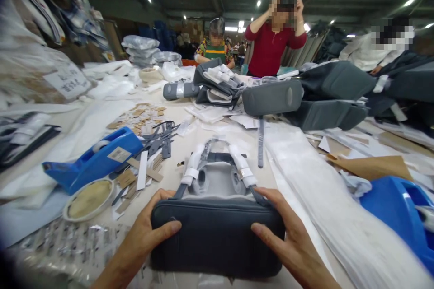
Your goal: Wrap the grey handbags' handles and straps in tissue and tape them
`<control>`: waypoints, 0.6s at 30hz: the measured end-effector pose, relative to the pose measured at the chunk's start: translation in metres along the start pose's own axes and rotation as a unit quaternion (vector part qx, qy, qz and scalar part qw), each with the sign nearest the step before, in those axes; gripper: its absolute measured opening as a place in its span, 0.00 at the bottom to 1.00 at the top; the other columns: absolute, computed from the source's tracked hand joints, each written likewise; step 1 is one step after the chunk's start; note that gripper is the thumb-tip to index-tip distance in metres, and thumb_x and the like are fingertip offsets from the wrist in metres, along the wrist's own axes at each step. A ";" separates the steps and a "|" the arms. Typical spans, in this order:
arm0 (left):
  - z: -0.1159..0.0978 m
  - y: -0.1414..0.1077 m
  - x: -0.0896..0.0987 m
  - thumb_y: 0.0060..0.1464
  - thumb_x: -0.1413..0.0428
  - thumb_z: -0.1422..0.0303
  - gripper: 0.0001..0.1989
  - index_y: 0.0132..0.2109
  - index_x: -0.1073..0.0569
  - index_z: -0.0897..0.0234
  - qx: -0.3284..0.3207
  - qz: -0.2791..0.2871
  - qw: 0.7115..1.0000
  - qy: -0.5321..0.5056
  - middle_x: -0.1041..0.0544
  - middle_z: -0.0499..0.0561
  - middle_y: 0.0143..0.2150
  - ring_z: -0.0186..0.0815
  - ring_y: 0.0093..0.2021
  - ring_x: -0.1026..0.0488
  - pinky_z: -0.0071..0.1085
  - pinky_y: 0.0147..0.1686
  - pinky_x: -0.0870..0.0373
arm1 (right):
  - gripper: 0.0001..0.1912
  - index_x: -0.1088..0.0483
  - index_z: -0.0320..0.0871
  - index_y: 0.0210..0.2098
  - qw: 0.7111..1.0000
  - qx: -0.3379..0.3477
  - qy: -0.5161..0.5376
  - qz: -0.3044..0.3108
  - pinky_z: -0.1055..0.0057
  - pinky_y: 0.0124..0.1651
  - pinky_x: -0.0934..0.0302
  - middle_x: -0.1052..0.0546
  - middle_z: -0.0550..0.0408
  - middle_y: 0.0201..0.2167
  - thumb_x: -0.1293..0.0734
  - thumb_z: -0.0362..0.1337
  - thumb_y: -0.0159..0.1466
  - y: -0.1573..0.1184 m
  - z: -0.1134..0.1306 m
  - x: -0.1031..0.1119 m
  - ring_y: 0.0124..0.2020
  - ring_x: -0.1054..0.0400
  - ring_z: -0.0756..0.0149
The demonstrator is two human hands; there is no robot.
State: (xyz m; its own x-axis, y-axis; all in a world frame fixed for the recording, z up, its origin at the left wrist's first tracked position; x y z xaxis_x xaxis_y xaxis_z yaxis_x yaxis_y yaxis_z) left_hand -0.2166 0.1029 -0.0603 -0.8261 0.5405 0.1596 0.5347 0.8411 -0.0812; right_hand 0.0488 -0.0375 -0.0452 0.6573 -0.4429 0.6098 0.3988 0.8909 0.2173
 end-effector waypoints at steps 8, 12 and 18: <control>0.009 -0.004 -0.008 0.41 0.37 0.60 0.26 0.45 0.39 0.58 0.070 -0.080 0.988 -0.108 0.29 0.42 0.30 0.32 0.28 0.31 0.25 0.28 0.35 | 0.23 0.27 0.52 0.48 0.998 -0.037 0.045 -0.021 0.66 0.47 0.34 0.26 0.54 0.48 0.30 0.49 0.53 0.005 -0.005 -0.006 0.51 0.33 0.52; 0.017 0.003 -0.009 0.42 0.37 0.61 0.29 0.48 0.43 0.55 0.075 -0.130 0.982 -0.112 0.29 0.41 0.30 0.30 0.27 0.30 0.25 0.29 0.33 | 0.22 0.26 0.52 0.46 0.991 -0.094 0.077 -0.051 0.67 0.49 0.35 0.25 0.57 0.47 0.30 0.50 0.53 0.009 -0.021 -0.016 0.49 0.31 0.55; 0.024 0.012 -0.013 0.46 0.39 0.59 0.26 0.49 0.42 0.57 0.043 -0.151 0.985 -0.067 0.32 0.41 0.28 0.32 0.28 0.31 0.28 0.32 0.33 | 0.20 0.27 0.48 0.45 0.984 -0.112 0.124 -0.061 0.64 0.55 0.40 0.24 0.55 0.47 0.32 0.50 0.55 0.011 -0.033 -0.031 0.50 0.32 0.56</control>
State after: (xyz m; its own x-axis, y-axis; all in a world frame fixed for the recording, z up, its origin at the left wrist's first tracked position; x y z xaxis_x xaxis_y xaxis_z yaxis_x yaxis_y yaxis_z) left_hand -0.2038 0.1065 -0.0869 -0.9644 0.2581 0.0582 0.2486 0.9593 -0.1342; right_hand 0.0541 -0.0171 -0.0872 0.7203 -0.5816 0.3781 0.5980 0.7968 0.0866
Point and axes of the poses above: each hand's wrist, its own y-axis towards the middle knuckle, its own x-axis out of the back of the hand, z = x × y, the point moved 6 cm from there along y, towards the middle knuckle
